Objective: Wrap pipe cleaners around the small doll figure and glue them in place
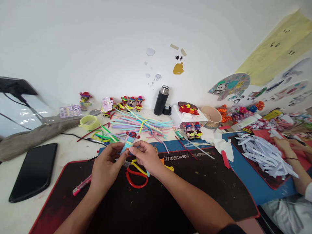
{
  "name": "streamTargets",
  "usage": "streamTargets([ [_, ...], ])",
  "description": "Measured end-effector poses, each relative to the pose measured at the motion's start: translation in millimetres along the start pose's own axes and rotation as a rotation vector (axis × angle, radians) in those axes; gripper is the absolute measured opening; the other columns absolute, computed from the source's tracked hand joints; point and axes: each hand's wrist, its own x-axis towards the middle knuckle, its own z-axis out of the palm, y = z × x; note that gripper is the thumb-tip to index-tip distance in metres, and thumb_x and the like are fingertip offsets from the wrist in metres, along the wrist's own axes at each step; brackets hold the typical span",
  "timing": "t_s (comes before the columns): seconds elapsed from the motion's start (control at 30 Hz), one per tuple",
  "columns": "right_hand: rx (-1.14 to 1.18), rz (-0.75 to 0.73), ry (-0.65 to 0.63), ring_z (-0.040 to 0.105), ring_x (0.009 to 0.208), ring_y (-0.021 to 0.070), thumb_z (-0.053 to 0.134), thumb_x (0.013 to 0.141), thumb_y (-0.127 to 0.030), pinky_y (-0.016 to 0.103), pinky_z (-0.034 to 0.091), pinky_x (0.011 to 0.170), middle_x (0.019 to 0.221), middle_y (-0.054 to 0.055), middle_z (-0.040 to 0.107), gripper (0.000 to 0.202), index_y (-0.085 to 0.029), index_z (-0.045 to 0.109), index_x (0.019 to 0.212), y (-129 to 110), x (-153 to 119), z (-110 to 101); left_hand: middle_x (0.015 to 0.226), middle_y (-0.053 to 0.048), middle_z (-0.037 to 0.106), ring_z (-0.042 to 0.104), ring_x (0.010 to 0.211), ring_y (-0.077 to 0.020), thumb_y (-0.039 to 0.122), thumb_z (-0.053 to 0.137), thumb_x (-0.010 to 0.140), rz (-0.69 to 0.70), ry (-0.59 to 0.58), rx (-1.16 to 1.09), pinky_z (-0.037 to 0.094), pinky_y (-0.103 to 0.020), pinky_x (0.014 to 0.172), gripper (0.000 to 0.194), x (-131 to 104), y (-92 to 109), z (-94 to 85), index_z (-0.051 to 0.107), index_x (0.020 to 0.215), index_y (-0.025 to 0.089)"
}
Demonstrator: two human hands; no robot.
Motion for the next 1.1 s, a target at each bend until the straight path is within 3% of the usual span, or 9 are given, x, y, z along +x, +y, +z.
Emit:
streamTargets([
  [0.27,-0.073,-0.002,-0.037,0.028,0.039,0.0052,0.083,0.077,-0.066,0.023,0.020,0.040,0.052,-0.012,0.041,0.051,-0.019,0.063,0.079,2,-4,-6,0.103,-0.007,0.077,0.073,0.091,-0.0263,0.055,0.080,0.080,0.023,0.019,0.211,0.057,-0.036,0.082,0.045,7,-8,-6.9,0.072,0.109,0.022],
  [0.67,-0.283,-0.068,-0.021,0.036,0.051,0.0101,0.072,0.089,-0.054,0.024,0.027,0.051,0.053,-0.008,0.042,0.037,-0.017,0.074,0.088,-5,-11,-1,0.100,-0.006,0.078,0.074,0.091,-0.0277,0.056,0.080,0.078,-0.013,0.007,0.238,0.058,-0.038,0.082,0.044,14,-9,-6.3,0.072,0.106,0.023],
  [1.1,-0.303,-0.082,-0.027,0.035,0.051,0.0108,0.069,0.090,-0.053,0.025,0.025,0.051,0.052,-0.007,0.040,0.037,-0.016,0.079,0.090,-4,-9,0,0.087,-0.003,0.077,0.073,0.080,-0.0231,0.051,0.095,0.064,-0.156,0.013,-0.119,0.060,-0.032,0.075,0.047,18,4,-6.9,0.075,0.095,0.021],
])
